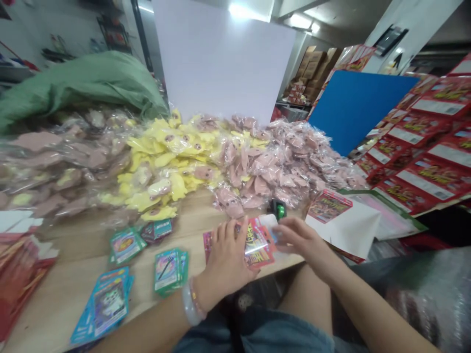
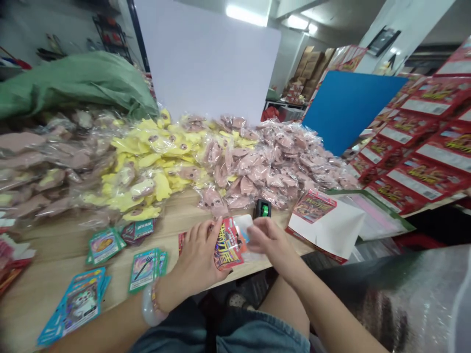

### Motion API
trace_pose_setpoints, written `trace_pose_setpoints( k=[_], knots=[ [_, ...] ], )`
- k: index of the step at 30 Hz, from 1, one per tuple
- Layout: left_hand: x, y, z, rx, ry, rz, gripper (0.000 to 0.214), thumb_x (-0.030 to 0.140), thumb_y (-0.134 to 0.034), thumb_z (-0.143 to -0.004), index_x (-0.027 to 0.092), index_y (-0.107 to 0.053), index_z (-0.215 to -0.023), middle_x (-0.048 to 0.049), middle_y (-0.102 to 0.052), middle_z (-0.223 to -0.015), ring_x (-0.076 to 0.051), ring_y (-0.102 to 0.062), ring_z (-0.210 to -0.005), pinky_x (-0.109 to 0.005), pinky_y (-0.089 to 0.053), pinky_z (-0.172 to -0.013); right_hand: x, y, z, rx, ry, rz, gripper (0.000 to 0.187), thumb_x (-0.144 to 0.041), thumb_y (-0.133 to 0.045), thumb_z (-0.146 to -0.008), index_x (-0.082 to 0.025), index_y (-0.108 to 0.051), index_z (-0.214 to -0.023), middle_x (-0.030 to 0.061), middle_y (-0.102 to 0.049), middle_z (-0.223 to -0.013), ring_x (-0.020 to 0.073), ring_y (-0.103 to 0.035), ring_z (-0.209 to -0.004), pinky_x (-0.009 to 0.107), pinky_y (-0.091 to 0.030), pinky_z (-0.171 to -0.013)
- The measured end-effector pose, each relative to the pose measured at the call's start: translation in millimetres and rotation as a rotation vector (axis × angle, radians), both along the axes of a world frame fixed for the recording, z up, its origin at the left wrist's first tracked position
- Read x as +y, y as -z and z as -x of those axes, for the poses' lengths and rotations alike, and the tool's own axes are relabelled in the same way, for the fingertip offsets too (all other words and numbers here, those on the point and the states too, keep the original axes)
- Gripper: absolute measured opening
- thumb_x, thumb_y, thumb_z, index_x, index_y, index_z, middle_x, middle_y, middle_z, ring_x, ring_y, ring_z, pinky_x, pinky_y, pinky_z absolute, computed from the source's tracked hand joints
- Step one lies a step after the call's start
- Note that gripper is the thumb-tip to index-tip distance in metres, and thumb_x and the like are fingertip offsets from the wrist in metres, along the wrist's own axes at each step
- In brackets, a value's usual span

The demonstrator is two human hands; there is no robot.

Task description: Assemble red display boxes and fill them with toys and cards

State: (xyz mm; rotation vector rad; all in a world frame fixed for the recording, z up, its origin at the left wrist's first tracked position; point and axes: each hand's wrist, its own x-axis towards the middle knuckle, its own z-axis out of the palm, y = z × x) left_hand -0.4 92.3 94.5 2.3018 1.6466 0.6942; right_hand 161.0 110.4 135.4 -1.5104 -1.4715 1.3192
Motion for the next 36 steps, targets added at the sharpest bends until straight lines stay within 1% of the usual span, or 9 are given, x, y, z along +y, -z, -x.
trace_pose_setpoints(
  k=[3,7,11,13,16,19,22,26,36],
  knots=[
    [-18,-5.3,6,-0.218,0.042,0.144,0.106,0.043,-0.073,-0.052,0.014,-0.021,-0.139,-0.0159,-0.036,-0.129,-0.035,-0.031,-0.118,-0.05,-0.024,-0.101,-19,-13.6,4,0.026,-0.284,0.112,0.036,-0.048,-0.05,-0.079,-0.014,-0.059,-0.087,0.0043,-0.062,-0.081,0.0174,-0.058,-0.077,0.032,-0.047,-0.075],
    [-41,-13.9,24,-0.696,0.452,0.644,0.084,0.042,-0.065,-0.07,0.023,-0.02,-0.139,-0.0095,-0.042,-0.131,-0.026,-0.042,-0.116,-0.04,-0.035,-0.097,-39,-32.5,-4,-0.029,-0.599,0.2,0.033,-0.045,-0.054,-0.079,-0.014,-0.065,-0.08,0.0023,-0.063,-0.073,0.0148,-0.057,-0.067,0.026,-0.046,-0.065],
    [-68,-1.1,25,-1.099,0.373,0.677,0.06,0.034,-0.051,-0.084,0.027,-0.018,-0.135,-0.0067,-0.047,-0.126,-0.02,-0.051,-0.107,-0.033,-0.04,-0.092,-72,-23.8,-18,0.008,0.255,-0.214,0.024,-0.042,-0.064,-0.072,-0.022,-0.067,-0.085,0.0023,-0.066,-0.083,0.0177,-0.058,-0.085,0.028,-0.044,-0.08],
    [-79,8.5,20,-1.051,0.319,0.536,0.055,0.031,-0.054,-0.082,0.024,-0.025,-0.128,-0.0054,-0.056,-0.107,-0.017,-0.057,-0.089,-0.029,-0.044,-0.08,-94,-7.9,-22,0.216,0.444,-0.07,0.03,-0.045,-0.061,-0.074,-0.022,-0.066,-0.093,0.0043,-0.067,-0.091,0.0201,-0.057,-0.094,0.033,-0.042,-0.088],
    [-85,16.8,11,-0.843,0.395,0.459,0.037,0.027,-0.06,-0.075,0.021,-0.04,-0.105,0.0008,-0.056,-0.079,-0.011,-0.052,-0.064,-0.022,-0.041,-0.059,-117,15.9,-21,0.643,0.274,0.382,0.042,-0.046,-0.058,-0.073,-0.015,-0.065,-0.102,0.0111,-0.067,-0.095,0.0268,-0.06,-0.095,0.042,-0.041,-0.089],
    [-81,22.4,1,-0.769,0.344,0.697,0.031,0.024,-0.062,-0.071,0.019,-0.04,-0.093,0.0012,-0.056,-0.075,-0.012,-0.052,-0.066,-0.022,-0.041,-0.06,-115,26.2,-25,0.693,0.217,0.536,0.045,-0.03,-0.064,-0.068,-0.013,-0.062,-0.109,0.0118,-0.069,-0.094,0.0275,-0.062,-0.091,0.045,-0.039,-0.09],
    [-78,32.0,-11,-0.922,0.109,0.876,0.055,0.023,-0.063,-0.069,0.018,-0.029,-0.112,-0.0031,-0.059,-0.087,-0.016,-0.058,-0.075,-0.027,-0.045,-0.068,-94,20.5,-35,0.485,-0.062,0.439,0.041,-0.034,-0.059,-0.077,-0.017,-0.06,-0.114,0.0089,-0.066,-0.104,0.0231,-0.059,-0.098,0.041,-0.036,-0.096],
    [-83,38.7,-15,-0.859,0.01,0.828,0.097,0.021,-0.067,-0.067,0.019,0.002,-0.135,-0.0043,-0.062,-0.095,-0.016,-0.059,-0.078,-0.032,-0.046,-0.076,-72,6.1,-39,0.094,-0.467,0.154,0.038,-0.041,-0.044,-0.087,-0.02,-0.062,-0.112,0.0085,-0.064,-0.106,0.0205,-0.056,-0.098,0.035,-0.04,-0.092],
    [-89,25.0,8,-0.83,0.15,0.783,0.101,0.019,-0.072,-0.063,0.025,-0.007,-0.139,-0.0009,-0.063,-0.101,-0.015,-0.059,-0.083,-0.029,-0.047,-0.08,-66,-11.6,-7,-0.178,-0.479,0.085,0.034,-0.038,-0.044,-0.087,-0.018,-0.067,-0.102,0.0049,-0.067,-0.081,0.0179,-0.059,-0.075,0.028,-0.047,-0.07]
  ],
)
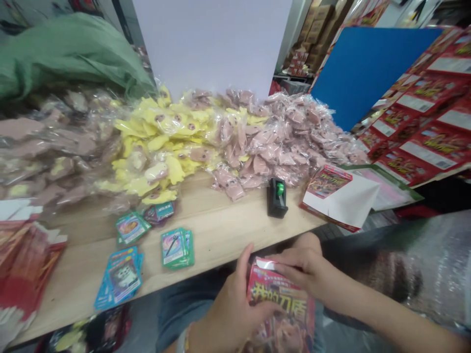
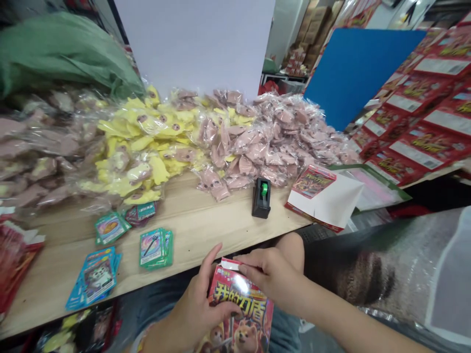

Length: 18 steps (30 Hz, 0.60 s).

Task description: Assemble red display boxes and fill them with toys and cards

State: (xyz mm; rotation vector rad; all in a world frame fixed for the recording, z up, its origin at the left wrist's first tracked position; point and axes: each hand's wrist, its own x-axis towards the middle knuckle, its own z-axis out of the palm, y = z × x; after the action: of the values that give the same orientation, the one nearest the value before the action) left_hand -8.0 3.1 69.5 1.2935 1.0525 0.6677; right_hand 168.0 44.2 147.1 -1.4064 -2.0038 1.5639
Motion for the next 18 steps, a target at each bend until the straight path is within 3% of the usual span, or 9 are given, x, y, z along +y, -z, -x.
trace_pose_setpoints(
  k=[2,5,7,11,15,18],
  knots=[
    [-3,1.4,3,0.012,-0.006,-0.021,0.102,0.02,-0.073,-0.062,0.026,-0.005,-0.139,-0.0006,-0.062,-0.1,-0.015,-0.059,-0.082,-0.03,-0.047,-0.078,-1,-11.0,5,-0.031,-0.089,-0.016,0.035,-0.039,-0.043,-0.087,-0.017,-0.069,-0.096,0.0054,-0.065,-0.08,0.0169,-0.058,-0.073,0.027,-0.047,-0.068],
    [-6,2.2,5,0.017,-0.019,-0.077,0.106,0.025,-0.072,-0.063,0.025,0.001,-0.139,-0.0033,-0.06,-0.104,-0.017,-0.058,-0.084,-0.031,-0.047,-0.077,-7,-20.2,13,-0.002,-0.204,-0.042,0.032,-0.037,-0.043,-0.087,-0.019,-0.068,-0.096,0.0068,-0.063,-0.093,0.0172,-0.057,-0.084,0.027,-0.046,-0.078],
    [-6,0.2,5,0.03,-0.019,-0.099,0.107,0.03,-0.074,-0.061,0.023,-0.001,-0.14,-0.0057,-0.058,-0.106,-0.018,-0.057,-0.084,-0.031,-0.046,-0.077,-11,-18.2,14,-0.001,-0.164,-0.043,0.031,-0.037,-0.044,-0.087,-0.02,-0.067,-0.098,0.0071,-0.062,-0.095,0.0179,-0.056,-0.088,0.029,-0.045,-0.083],
    [-1,-7.8,3,0.074,0.037,-0.098,0.106,0.033,-0.075,-0.059,0.022,-0.008,-0.14,-0.0066,-0.061,-0.104,-0.021,-0.058,-0.085,-0.034,-0.046,-0.077,-7,-11.7,11,0.013,-0.022,0.086,0.039,-0.046,-0.045,-0.085,-0.019,-0.064,-0.106,0.0059,-0.064,-0.086,0.0178,-0.058,-0.079,0.028,-0.048,-0.072],
    [0,-13.6,2,0.102,0.044,-0.128,0.106,0.033,-0.075,-0.058,0.023,-0.009,-0.14,-0.0065,-0.061,-0.107,-0.022,-0.058,-0.088,-0.035,-0.046,-0.079,-3,-21.1,8,-0.011,-0.101,0.085,0.042,-0.047,-0.039,-0.087,-0.019,-0.066,-0.104,0.0065,-0.064,-0.088,0.017,-0.057,-0.078,0.028,-0.047,-0.073],
    [-1,-16.1,2,0.099,0.05,-0.131,0.106,0.033,-0.075,-0.059,0.022,-0.008,-0.14,-0.0062,-0.061,-0.106,-0.021,-0.058,-0.087,-0.034,-0.045,-0.081,-6,-21.1,8,0.055,-0.071,0.218,0.04,-0.046,-0.041,-0.086,-0.022,-0.062,-0.111,0.0061,-0.065,-0.094,0.0179,-0.058,-0.083,0.029,-0.047,-0.075]
  ],
)
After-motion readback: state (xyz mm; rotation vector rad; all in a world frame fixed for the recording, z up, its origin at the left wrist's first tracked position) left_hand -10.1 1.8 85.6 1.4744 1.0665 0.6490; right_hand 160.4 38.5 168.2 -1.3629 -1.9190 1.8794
